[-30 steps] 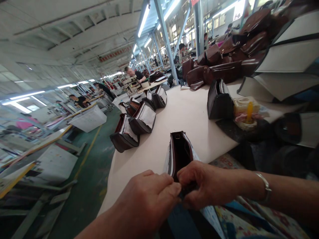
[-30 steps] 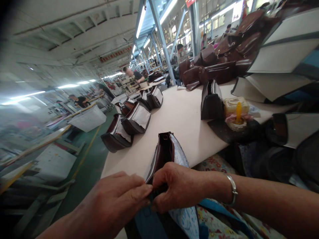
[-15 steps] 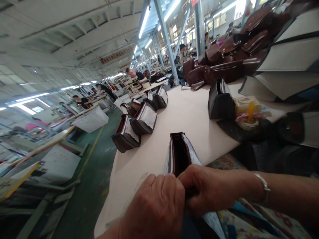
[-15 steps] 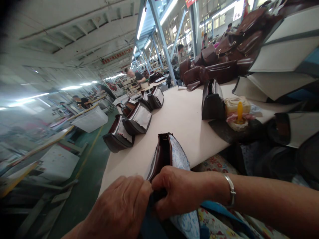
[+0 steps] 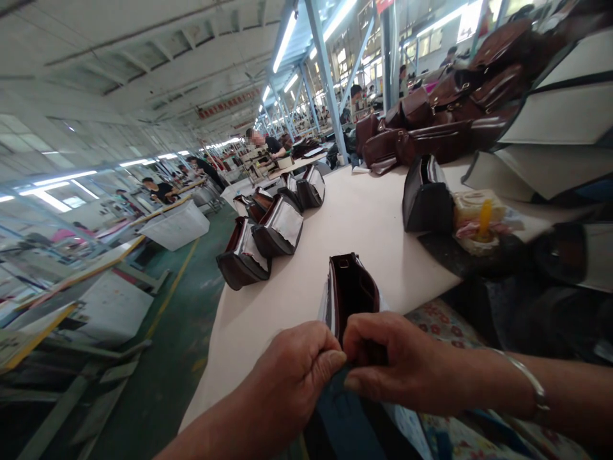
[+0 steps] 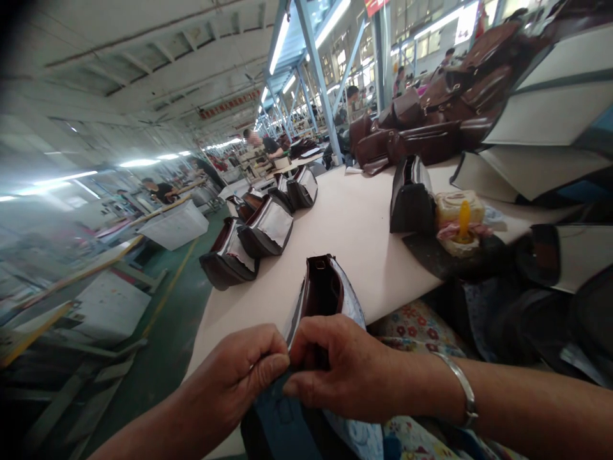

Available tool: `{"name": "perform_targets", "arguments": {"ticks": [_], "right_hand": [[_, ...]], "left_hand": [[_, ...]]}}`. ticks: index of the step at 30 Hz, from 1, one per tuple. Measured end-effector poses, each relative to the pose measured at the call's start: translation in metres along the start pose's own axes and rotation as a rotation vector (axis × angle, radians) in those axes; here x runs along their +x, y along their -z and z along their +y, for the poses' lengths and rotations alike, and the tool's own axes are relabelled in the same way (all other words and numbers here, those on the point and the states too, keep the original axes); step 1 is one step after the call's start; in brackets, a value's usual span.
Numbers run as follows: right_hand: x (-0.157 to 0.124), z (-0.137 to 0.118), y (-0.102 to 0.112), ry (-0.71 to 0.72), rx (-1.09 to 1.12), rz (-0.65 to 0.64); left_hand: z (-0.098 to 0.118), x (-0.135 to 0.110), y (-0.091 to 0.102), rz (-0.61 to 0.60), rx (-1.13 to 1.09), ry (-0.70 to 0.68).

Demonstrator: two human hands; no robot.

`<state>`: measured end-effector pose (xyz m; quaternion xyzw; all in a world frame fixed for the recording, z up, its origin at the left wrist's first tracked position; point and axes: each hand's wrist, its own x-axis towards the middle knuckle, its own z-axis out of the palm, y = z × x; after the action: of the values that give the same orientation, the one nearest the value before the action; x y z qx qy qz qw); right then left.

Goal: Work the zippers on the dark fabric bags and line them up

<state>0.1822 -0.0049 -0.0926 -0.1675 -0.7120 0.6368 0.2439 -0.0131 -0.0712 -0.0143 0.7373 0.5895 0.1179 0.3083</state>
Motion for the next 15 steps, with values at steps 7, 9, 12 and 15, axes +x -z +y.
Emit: {"name": "perform_targets", "arguments": {"ticks": [7, 9, 12, 15], "right_hand": [[-0.003, 0.006, -0.009, 0.409, -0.284, 0.143], [-0.004, 0.005, -0.007, 0.476, -0.345, 0.108], [-0.008, 0.002, -0.002, 0.550, -0.498, 0.036], [-0.014, -0.002, 0.004, 0.610, -0.709, -0.047]], "left_hand": [[0.000, -0.004, 0.008, -0.056, -0.033, 0.004], [0.002, -0.004, 0.011, -0.098, -0.027, -0.013], [0.006, -0.002, 0.013, -0.166, 0.017, -0.043], [0.009, 0.000, 0.015, -0.216, 0.052, -0.044]]}}
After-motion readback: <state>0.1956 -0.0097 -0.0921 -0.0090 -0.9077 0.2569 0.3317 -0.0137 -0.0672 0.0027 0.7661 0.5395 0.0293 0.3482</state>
